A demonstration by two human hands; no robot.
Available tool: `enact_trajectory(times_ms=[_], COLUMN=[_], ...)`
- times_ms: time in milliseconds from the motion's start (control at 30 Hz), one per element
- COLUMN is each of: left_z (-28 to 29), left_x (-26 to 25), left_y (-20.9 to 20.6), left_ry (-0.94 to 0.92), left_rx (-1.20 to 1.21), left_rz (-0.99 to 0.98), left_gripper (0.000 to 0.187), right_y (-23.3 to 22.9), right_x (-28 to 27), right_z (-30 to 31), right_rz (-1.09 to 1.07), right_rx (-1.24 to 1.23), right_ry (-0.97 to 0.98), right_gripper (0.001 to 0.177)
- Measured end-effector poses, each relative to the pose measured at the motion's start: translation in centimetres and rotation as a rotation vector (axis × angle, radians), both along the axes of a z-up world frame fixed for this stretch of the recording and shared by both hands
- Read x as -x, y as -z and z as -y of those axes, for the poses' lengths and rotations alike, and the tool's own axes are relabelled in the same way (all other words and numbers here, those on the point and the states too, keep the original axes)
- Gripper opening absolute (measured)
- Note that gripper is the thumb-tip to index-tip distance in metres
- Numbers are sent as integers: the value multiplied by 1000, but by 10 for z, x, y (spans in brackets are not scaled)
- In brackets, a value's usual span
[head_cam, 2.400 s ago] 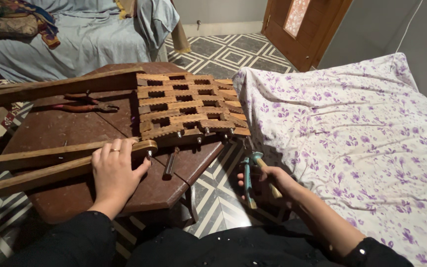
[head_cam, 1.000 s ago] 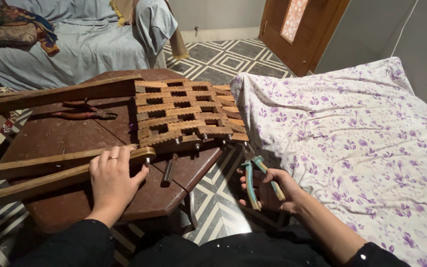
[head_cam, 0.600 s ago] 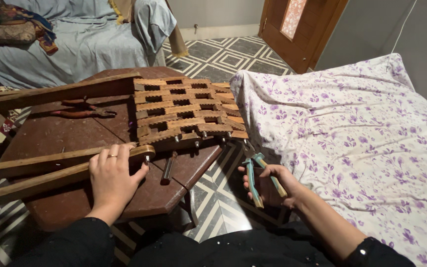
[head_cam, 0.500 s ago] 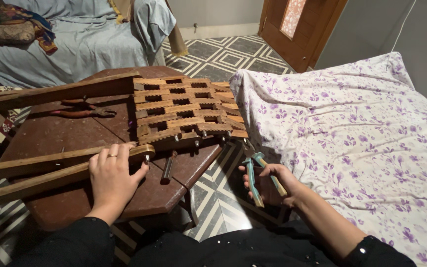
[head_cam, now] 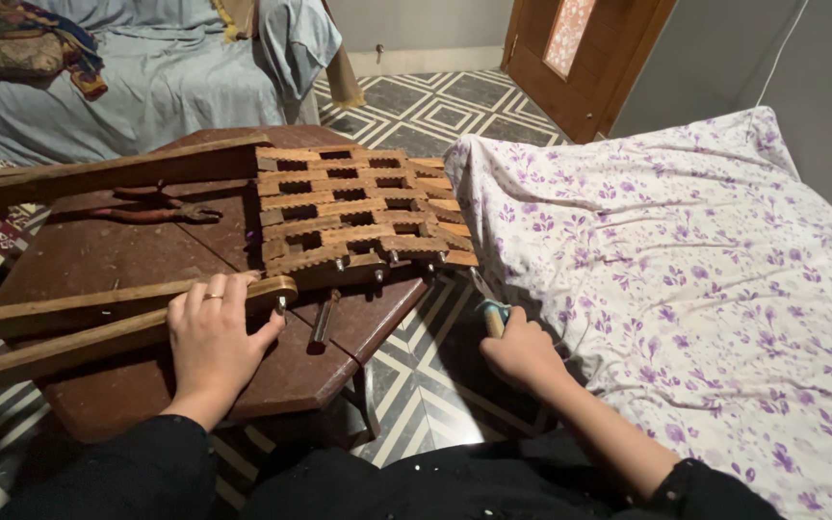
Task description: The person uses pliers to remove metal fasteners from a wooden chair frame, detaching the woven seat from the legs. The chair is handled on a bed and then placed on a table to continue the disassembly.
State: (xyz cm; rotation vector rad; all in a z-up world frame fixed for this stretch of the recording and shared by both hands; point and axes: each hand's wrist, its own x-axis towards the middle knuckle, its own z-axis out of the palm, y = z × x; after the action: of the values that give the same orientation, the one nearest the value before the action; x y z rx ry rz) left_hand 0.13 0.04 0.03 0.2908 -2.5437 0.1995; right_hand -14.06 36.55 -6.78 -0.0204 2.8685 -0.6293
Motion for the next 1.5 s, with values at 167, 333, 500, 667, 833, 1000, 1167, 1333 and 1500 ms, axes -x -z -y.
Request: enact_trajectory(times_ms=[167, 333, 500, 667, 833, 1000, 1167, 1333, 1500], left_z=[1, 4, -7, -94, -211, -251, -271, -282, -285], left_x=[-1, 1, -11, -16, 4, 23, 38, 39, 48], left_y=[3, 7, -4, 0, 27, 46, 62, 51, 39], left_ry=[2, 22, 168, 426, 457, 333, 335, 200, 53], left_rx=[-25, -47, -83, -656, -1001, -1459, -1726, -1781, -1815], left_rz=[-2, -6, -227, -461, 147, 507, 520, 506, 600], left_gripper=[58, 54, 52, 45, 75, 141, 109, 96, 85], right_y=[-48, -61, -54, -42, -39, -40, -46, -46, -43], right_x=[-33, -43, -33, -22, -17, -21, -20, -19, -16], right_z=[16, 22, 20, 16, 10, 2, 11, 11, 8], right_rz=[31, 43, 93, 112, 60, 46, 7, 26, 25], right_rx=[-178, -200, -116, -67, 11, 136, 102, 36, 31], right_ry=[56, 67, 33, 31, -19, 8, -11, -35, -77], right_gripper=[71, 75, 89, 93, 95, 84, 90, 100, 119])
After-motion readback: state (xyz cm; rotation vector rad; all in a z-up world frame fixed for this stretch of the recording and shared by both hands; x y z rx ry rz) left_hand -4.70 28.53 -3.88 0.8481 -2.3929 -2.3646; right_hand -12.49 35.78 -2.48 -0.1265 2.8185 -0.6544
